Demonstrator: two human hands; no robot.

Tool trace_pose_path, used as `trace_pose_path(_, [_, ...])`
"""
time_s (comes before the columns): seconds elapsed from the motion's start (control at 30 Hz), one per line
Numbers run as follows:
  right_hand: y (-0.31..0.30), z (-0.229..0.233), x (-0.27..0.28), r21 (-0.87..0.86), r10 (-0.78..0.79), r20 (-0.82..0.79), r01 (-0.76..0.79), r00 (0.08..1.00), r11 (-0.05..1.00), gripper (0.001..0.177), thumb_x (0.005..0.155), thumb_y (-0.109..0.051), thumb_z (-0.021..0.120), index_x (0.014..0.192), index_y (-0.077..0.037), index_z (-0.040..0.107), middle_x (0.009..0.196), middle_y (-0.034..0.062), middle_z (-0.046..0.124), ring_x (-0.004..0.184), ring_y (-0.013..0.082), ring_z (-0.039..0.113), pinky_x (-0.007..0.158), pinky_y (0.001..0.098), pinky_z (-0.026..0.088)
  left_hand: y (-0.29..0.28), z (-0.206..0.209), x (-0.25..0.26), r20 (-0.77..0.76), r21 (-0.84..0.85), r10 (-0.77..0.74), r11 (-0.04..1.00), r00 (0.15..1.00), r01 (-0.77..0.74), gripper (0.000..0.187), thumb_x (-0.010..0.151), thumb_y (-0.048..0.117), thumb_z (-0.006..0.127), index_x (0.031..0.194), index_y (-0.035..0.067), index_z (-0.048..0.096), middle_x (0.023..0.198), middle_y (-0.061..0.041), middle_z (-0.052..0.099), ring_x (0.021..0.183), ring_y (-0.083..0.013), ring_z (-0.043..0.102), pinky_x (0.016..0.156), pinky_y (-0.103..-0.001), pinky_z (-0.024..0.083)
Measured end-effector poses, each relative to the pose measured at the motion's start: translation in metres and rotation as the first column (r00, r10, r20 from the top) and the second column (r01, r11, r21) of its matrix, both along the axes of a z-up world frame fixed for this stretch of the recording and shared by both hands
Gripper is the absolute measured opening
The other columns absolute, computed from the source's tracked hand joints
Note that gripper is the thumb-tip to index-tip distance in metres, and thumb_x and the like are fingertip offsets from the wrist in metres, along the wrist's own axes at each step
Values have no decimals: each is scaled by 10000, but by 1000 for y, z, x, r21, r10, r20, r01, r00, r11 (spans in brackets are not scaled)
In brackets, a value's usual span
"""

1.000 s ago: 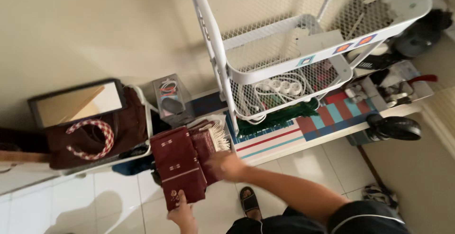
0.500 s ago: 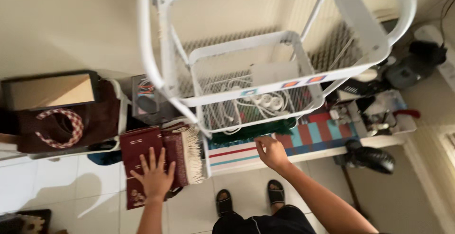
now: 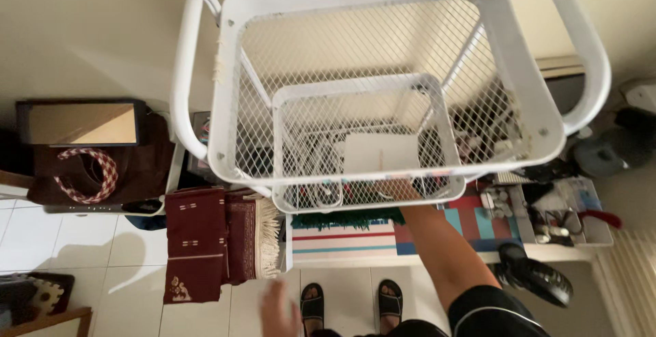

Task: The person removes items from a three-tier white plastic rolling cart, including a storage organizer, prayer rugs, an extension cord, a green bag, and a white cloth. After emptying the cart, the person uses a screwdriver to loosen and remove screws from the cart's frame, partially disassembling the structure.

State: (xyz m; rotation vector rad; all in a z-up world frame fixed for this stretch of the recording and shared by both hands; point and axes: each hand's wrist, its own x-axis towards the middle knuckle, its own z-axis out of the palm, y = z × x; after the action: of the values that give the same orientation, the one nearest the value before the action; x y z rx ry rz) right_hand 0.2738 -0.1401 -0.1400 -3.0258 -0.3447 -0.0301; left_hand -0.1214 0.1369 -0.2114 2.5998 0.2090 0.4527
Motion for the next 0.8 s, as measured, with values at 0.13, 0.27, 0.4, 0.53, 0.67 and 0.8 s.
trace_pose_path(0.13, [-9, -11, 9, 34, -53, 31, 52, 998, 998, 581, 839, -366, 671, 1325, -62, 579, 1267, 207, 599, 1147, 373, 573, 939, 554, 496, -30, -12, -11, -2, -37, -319, 947, 948, 319, 380, 837, 181, 706, 1198, 67, 666, 1271, -190, 653, 1151, -380, 681, 992, -493, 538])
trace_pose_path(0.27, [-20, -19, 14, 85, -43, -24, 45, 999, 995, 556, 847, -346, 660, 1304, -40, 583, 1205, 212, 621, 1069, 367, 604, 894, 536, 525, -42, -12, -24, -73, -235, -325, 924, 943, 301, 240, 892, 140, 724, 1130, 112, 715, 1184, -149, 722, 1014, -288, 769, 853, -428, 636])
trace_pose_path(0.4, [-38, -25, 20, 202, -41, -133, 67, 990, 977, 532, 854, -327, 650, 1283, -17, 587, 1143, 218, 643, 991, 361, 636, 850, 519, 555, -40, 9, -7, 47, -267, -379, 887, 924, 377, 317, 783, 5, 694, 1096, 52, 713, 1174, -207, 701, 1008, -383, 708, 802, -457, 585])
trace_pose_path(0.53, [-69, -32, -20, 712, 140, -655, 545, 742, 443, 510, 862, -308, 639, 1261, 6, 591, 1081, 224, 665, 913, 355, 667, 805, 501, 584, -64, 58, 51, 153, -495, -273, 810, 950, 313, 182, 891, 25, 671, 1068, 35, 711, 1094, -152, 730, 1036, -309, 712, 903, -403, 568])
trace_pose_path(0.67, [-60, -4, -119, 422, 570, -765, 902, 300, 91, 488, 870, -289, 629, 1240, 28, 595, 1019, 229, 686, 835, 348, 698, 760, 484, 613, -98, 93, 134, -65, -915, -292, 398, 954, 59, 419, 945, 365, 680, 1231, 84, 562, 1210, -50, 637, 1093, -209, 664, 899, -376, 578])
trace_pose_path(0.8, [6, 69, -208, 622, 266, -752, 517, 603, 588, 500, 985, -285, 488, 1395, -14, 398, 1133, 204, 692, 962, 392, 745, 846, 473, 653, -126, 129, 168, -320, -927, -492, -14, 810, -374, 677, 864, 557, 642, 1381, 142, 502, 1189, -72, 639, 1072, -223, 666, 814, -433, 556])
